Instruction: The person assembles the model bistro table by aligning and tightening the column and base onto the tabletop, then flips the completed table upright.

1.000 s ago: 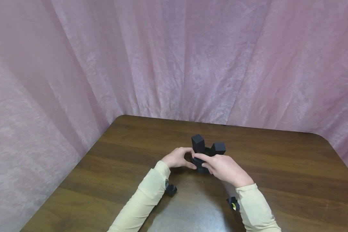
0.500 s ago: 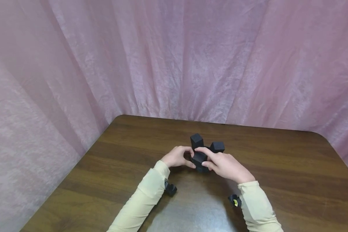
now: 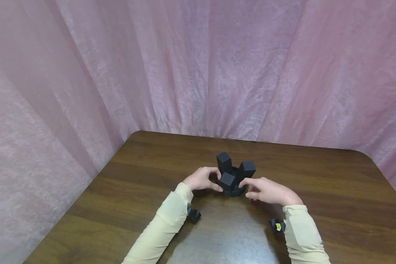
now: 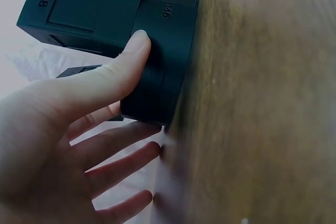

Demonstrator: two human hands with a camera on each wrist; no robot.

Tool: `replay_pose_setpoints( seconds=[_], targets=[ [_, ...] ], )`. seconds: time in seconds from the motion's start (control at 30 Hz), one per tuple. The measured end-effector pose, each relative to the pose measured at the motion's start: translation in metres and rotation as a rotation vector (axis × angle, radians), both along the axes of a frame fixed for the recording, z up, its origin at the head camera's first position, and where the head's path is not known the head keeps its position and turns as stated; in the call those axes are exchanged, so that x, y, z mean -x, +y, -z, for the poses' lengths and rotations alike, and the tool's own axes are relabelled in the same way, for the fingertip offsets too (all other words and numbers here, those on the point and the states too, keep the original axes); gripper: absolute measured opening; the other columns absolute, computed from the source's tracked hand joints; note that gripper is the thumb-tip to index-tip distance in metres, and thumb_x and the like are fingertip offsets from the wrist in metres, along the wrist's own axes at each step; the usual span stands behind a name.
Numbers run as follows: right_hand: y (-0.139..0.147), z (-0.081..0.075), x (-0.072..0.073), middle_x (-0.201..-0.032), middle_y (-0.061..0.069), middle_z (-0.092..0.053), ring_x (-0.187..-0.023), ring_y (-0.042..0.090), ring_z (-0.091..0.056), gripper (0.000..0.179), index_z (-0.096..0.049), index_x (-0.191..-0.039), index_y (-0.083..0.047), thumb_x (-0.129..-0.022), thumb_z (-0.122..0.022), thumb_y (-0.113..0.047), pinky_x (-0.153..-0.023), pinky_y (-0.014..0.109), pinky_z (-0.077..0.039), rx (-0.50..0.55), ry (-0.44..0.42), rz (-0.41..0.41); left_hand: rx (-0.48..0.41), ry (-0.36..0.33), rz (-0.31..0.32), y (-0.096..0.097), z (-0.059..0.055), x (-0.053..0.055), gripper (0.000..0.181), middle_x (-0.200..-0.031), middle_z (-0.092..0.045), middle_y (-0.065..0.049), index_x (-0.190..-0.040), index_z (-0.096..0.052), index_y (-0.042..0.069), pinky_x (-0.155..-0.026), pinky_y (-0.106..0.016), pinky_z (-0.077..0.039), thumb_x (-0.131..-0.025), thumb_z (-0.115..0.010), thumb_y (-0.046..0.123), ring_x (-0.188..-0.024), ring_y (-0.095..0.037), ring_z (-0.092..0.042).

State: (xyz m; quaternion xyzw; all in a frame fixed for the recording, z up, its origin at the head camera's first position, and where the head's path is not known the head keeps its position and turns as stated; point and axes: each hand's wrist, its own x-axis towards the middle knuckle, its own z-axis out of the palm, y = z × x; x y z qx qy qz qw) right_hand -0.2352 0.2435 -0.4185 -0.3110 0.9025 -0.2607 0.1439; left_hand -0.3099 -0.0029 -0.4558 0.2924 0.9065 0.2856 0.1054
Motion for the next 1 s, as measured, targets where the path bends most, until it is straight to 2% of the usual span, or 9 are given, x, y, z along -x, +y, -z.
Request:
replay_pose_setpoints(
  seconds=[0.17,0.3,0.43,0.53,0.73,0.9,1.0],
  targets=[
    [-0.001,0.015,0.004,-0.087,-0.003,-0.061,-0.070,0.004,-0.055,0.029,-0.050,-0.117,-0.013,-0.089,-0.054,-0.022,-0.060,0.021,-0.042,-0.018,-0.056,0.006,0.001,-0.009,0.028,-0.001,-0.003,0.001,0.034,-0.094,-0.059,0.009,-0.085,-0.057,0.024,-0.075,-0.020,-0.039,-0.063,-0.078,0.040,-0.086,-0.008,-0.050],
    [-0.002,0.021,0.005,-0.087,-0.007,-0.058,-0.077,0.001,-0.055,0.026,-0.051,-0.112,-0.014,-0.088,-0.056,-0.023,-0.065,0.021,-0.044,-0.018,-0.007,0.017,0.005,0.009,0.052,-0.002,-0.004,0.002,0.032,-0.093,-0.059,0.009,-0.085,-0.058,0.023,-0.075,-0.019,-0.039,-0.065,-0.077,0.039,-0.085,-0.008,-0.050],
    [-0.004,0.024,0.006,-0.084,-0.010,-0.058,-0.077,0.000,-0.054,0.026,-0.051,-0.110,-0.013,-0.087,-0.058,-0.022,-0.067,0.022,-0.044,-0.011,0.053,0.009,0.010,0.041,0.064,-0.003,-0.004,0.003,0.031,-0.089,-0.058,0.009,-0.083,-0.058,0.023,-0.073,-0.018,-0.039,-0.065,-0.077,0.039,-0.082,-0.008,-0.049],
    [-0.005,0.024,0.006,-0.081,-0.010,-0.056,-0.074,-0.001,-0.052,0.028,-0.050,-0.110,-0.012,-0.084,-0.061,-0.019,-0.066,0.023,-0.044,0.014,0.128,0.023,-0.017,0.037,0.060,-0.005,-0.005,0.004,0.029,-0.087,-0.058,0.010,-0.083,-0.058,0.022,-0.075,-0.018,-0.040,-0.067,-0.075,0.040,-0.083,-0.006,-0.050],
    [-0.008,0.022,0.009,-0.072,-0.010,-0.050,-0.063,-0.003,-0.044,0.036,-0.049,-0.105,-0.009,-0.077,-0.069,-0.016,-0.059,0.020,-0.041,0.082,0.307,0.131,-0.159,-0.017,0.046,-0.007,-0.009,0.005,0.029,-0.095,-0.061,0.008,-0.091,-0.055,0.021,-0.082,-0.021,-0.044,-0.076,-0.067,0.043,-0.095,-0.005,-0.057],
    [-0.010,0.019,0.011,-0.065,-0.010,-0.044,-0.055,-0.004,-0.037,0.033,-0.050,-0.099,-0.009,-0.074,-0.072,-0.016,-0.053,0.017,-0.035,0.118,0.432,0.238,-0.225,-0.129,0.077,-0.008,-0.013,0.001,0.042,-0.106,-0.060,0.003,-0.103,-0.050,0.022,-0.084,-0.024,-0.046,-0.072,-0.072,0.039,-0.099,-0.008,-0.059],
    [-0.009,0.018,0.012,-0.064,-0.011,-0.042,-0.053,-0.004,-0.035,0.032,-0.051,-0.098,-0.011,-0.074,-0.072,-0.019,-0.052,0.017,-0.034,0.128,0.487,0.270,-0.232,-0.134,0.084,-0.007,-0.015,0.000,0.046,-0.103,-0.060,0.001,-0.106,-0.046,0.024,-0.082,-0.023,-0.046,-0.071,-0.074,0.035,-0.093,-0.007,-0.060]
  ],
)
